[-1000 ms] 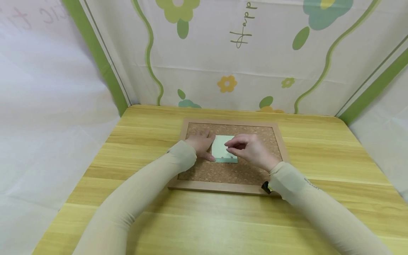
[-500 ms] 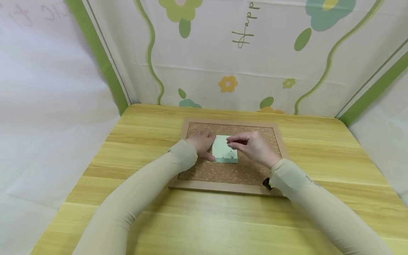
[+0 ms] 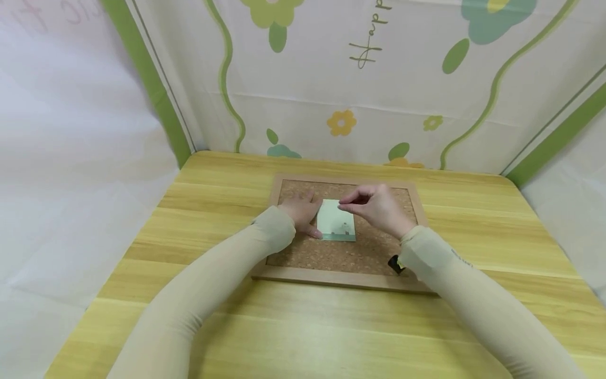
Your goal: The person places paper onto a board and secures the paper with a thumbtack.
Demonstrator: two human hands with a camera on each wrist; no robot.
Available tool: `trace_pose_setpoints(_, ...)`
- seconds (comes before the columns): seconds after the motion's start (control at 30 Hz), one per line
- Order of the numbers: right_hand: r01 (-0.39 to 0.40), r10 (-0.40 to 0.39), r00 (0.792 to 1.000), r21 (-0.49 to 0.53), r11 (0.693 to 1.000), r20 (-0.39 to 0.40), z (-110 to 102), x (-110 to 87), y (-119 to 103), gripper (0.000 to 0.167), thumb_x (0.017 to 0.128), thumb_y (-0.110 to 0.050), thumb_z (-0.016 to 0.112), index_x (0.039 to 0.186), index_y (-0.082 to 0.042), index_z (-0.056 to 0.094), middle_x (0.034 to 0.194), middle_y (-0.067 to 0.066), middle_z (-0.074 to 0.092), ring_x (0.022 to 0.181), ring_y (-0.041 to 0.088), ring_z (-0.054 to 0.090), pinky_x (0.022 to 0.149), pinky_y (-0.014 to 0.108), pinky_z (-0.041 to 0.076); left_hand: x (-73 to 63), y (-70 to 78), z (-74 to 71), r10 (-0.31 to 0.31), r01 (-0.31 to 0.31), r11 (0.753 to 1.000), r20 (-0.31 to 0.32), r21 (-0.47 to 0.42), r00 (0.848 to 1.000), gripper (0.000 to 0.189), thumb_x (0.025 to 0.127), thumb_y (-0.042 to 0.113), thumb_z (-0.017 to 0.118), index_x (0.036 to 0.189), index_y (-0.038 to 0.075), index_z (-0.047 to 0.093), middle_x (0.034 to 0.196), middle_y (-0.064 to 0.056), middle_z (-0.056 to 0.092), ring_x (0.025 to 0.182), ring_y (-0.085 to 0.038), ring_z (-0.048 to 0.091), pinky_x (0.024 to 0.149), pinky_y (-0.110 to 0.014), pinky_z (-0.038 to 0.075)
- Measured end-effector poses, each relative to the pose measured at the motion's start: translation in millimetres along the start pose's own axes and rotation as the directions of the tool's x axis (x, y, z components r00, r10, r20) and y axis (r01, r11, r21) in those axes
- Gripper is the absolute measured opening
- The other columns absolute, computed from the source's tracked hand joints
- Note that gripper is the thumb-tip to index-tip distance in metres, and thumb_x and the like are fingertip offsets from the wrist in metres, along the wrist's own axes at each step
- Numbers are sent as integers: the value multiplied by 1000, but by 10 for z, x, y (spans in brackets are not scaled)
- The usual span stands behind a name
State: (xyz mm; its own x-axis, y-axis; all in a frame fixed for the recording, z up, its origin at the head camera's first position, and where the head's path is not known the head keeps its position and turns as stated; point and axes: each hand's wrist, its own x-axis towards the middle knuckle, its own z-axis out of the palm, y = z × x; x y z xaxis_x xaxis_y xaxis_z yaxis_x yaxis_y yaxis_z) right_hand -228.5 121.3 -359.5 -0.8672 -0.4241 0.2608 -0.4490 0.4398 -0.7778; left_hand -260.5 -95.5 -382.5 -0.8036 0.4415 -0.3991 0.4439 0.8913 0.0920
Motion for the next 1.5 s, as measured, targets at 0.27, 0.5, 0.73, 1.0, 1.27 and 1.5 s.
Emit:
trace_pose_setpoints(0.27,-89,92,994,-58,994,55,-51,114,53,12,85,-25,80,93,-16,79,89,2,74,84,32,71,71,43,57,-30,17,-35,39,-39,999,-23,1,999,106,81,62,67,160,13,16,164,-16,8,147,-46,11,113,-57,24)
trace_pose_setpoints(0.5,-68,82,992,-142,988,93,-25,202,160,14,88,-23,78,89,-10,79,89,1,74,79,22,69,68,35,56,-13,13,-35,35,-35,999,-33,11,999,105,82,61,67,160,13,17,164,-16,9,146,-46,13,112,-57,25)
trace_pose_setpoints(0.73,-129,137,983,-65,989,122,-12,234,216,19,87,-27,78,92,-8,78,92,14,74,82,33,70,72,49,56,0,0,-26,23,-23,999,-17,30,1000,105,82,63,65,161,14,15,165,-15,7,146,-46,14,113,-56,24)
trace_pose_setpoints(1.0,-148,148,986,-5,989,78,31,300,293,20,85,-21,80,94,-6,71,88,20,71,75,35,70,68,48,57,-2,-14,-10,15,-15,999,-15,41,1000,107,80,64,66,160,14,16,164,-16,8,145,-47,16,114,-57,22)
trace_pose_setpoints(1.27,-205,230,967,-204,957,106,13,415,358,20,93,-25,72,93,-6,77,81,15,71,70,33,64,58,34,50,-3,-22,-4,17,-16,998,-15,54,1000,107,80,66,64,160,14,15,164,-16,8,145,-48,16,114,-56,22)
trace_pose_setpoints(1.5,-271,309,926,-189,944,214,-31,559,396,18,99,-7,62,110,2,73,102,18,72,84,28,69,76,43,56,-11,-20,-16,16,-16,998,-6,56,1000,106,81,65,64,161,14,15,164,-16,7,145,-47,15,114,-56,22)
